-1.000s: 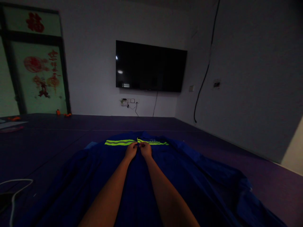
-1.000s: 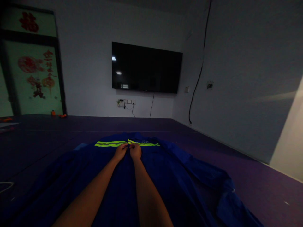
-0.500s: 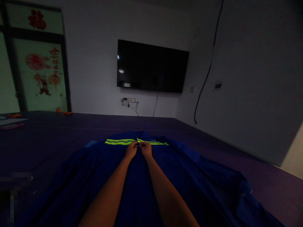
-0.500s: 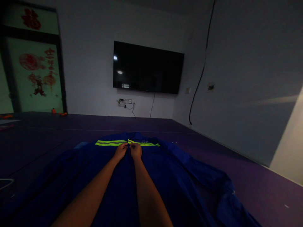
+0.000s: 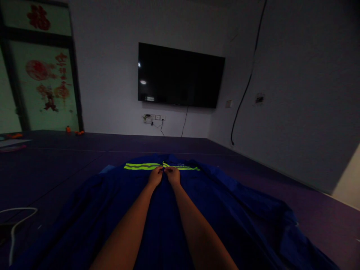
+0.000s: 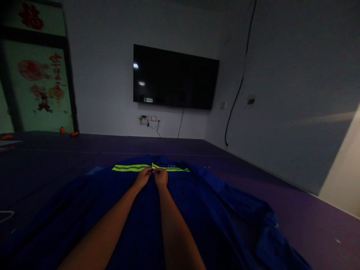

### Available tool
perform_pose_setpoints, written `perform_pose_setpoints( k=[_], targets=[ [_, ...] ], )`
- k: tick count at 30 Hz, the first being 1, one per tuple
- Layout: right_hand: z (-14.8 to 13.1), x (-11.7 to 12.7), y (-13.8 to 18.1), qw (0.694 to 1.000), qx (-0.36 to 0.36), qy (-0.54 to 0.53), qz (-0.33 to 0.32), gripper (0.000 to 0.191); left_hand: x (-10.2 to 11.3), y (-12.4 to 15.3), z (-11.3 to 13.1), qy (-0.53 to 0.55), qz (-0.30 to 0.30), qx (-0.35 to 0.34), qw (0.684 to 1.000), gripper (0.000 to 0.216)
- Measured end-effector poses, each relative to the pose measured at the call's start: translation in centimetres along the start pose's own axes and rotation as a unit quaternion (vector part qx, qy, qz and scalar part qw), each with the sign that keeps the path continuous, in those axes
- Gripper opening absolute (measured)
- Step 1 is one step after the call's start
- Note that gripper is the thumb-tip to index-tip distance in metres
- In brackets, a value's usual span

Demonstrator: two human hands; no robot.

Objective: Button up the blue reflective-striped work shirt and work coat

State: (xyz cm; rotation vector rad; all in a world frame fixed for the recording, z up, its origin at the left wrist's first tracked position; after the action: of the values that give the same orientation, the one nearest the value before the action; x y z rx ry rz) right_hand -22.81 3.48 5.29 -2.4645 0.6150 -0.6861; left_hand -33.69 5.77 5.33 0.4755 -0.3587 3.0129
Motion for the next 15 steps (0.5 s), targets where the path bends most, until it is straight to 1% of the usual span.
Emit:
perform_pose_setpoints(
  k=[12,15],
  targets=[
    [-0.49,0.27,0.23,0.998,-0.03,0.059,0.006,0.014,-0.06,-0.07,-0.18,0.012,-0.002,-0.005,1.0,0.034],
    [-0.65,0.39,0.23,0.997,-0.039,0.073,-0.001,0.012,-0.02,0.07,0.03,0.013,-0.014,-0.01,1.0,0.034]
  ],
)
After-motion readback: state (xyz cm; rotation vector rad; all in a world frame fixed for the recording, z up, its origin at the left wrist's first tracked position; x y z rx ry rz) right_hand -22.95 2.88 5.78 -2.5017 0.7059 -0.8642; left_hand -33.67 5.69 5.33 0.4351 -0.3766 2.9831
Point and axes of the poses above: each hand's wrist, its own y-axis away from the middle knuckle, its own x-axis out of the back of the hand, z = x × y, the point moved 1 cm from there along -y, towards the middle knuckle, and after that the axes turned 10 degrees about x, right-handed, at the moved point
